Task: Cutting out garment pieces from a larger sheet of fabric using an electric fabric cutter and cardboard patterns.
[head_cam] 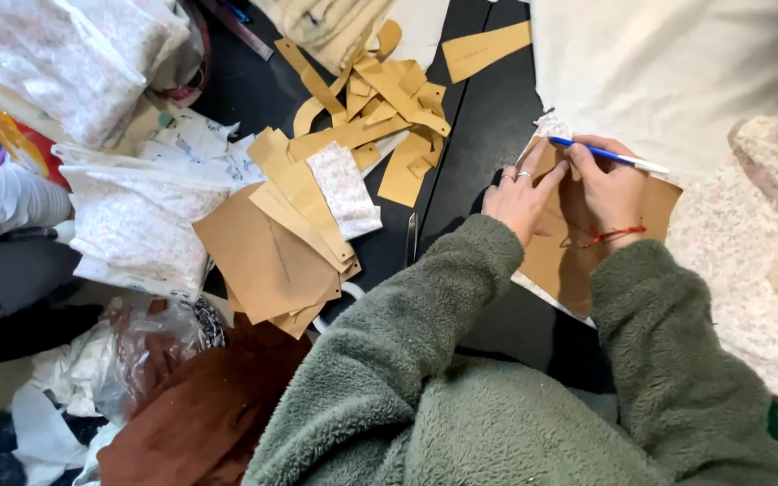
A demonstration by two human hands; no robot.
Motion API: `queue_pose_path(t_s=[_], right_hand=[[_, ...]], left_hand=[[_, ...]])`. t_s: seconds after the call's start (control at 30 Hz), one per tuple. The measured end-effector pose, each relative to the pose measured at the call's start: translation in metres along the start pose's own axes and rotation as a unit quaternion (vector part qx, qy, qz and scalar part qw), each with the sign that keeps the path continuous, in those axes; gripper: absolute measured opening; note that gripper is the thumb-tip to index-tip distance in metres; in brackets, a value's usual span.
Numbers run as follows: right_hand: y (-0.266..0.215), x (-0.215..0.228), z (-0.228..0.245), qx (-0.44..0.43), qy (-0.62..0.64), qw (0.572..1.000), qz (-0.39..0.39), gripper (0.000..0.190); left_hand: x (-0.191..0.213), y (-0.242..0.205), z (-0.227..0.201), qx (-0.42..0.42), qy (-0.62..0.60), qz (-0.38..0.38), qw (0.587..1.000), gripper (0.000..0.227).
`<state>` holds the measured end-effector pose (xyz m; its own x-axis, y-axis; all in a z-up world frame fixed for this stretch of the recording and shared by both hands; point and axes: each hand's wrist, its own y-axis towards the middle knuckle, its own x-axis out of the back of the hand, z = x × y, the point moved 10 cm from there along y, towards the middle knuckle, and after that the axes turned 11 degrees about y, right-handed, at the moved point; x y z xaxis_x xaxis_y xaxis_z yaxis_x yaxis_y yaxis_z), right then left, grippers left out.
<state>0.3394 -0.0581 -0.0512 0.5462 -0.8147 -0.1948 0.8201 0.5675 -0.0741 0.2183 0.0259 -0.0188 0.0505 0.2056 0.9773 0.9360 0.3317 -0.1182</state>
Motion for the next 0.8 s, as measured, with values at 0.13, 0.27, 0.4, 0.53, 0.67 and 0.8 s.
queue_pose_path(t_s=[0.13, 0.27, 0.4, 0.53, 0.67, 0.8], right_hand=[[-0.017, 0.018, 0.026, -0.019, -0.063, 0.998, -0.019, 0.016], [-0.039, 0.101, 0.013, -0.036, -0.021, 0.995, -0.091, 0.01], [-0.062, 0.151, 0.018, -0.031, 0.005, 0.99, -0.136, 0.008], [-0.094, 0.189, 0.02, -0.007, 0.029, 0.982, -0.185, 0.012], [-0.134, 0.212, -0.017, -0.139, -0.024, 0.968, -0.209, 0.018], [-0.158, 0.18, -0.043, -0.221, -0.003, 0.954, -0.202, 0.022]], left_hand=[[-0.003, 0.001, -0.002, 0.009, 0.024, 0.056, 0.998, 0.118], [-0.007, 0.0, -0.002, 0.013, 0.022, 0.056, 0.998, 0.119], [0.0, 0.0, -0.002, -0.001, 0.019, 0.036, 0.999, 0.118], [-0.004, -0.016, -0.001, -0.023, -0.043, -0.005, 0.999, 0.106], [0.011, -0.062, 0.01, -0.001, -0.137, -0.112, 0.984, 0.083], [0.016, -0.093, 0.014, 0.031, -0.151, -0.117, 0.981, 0.077]])
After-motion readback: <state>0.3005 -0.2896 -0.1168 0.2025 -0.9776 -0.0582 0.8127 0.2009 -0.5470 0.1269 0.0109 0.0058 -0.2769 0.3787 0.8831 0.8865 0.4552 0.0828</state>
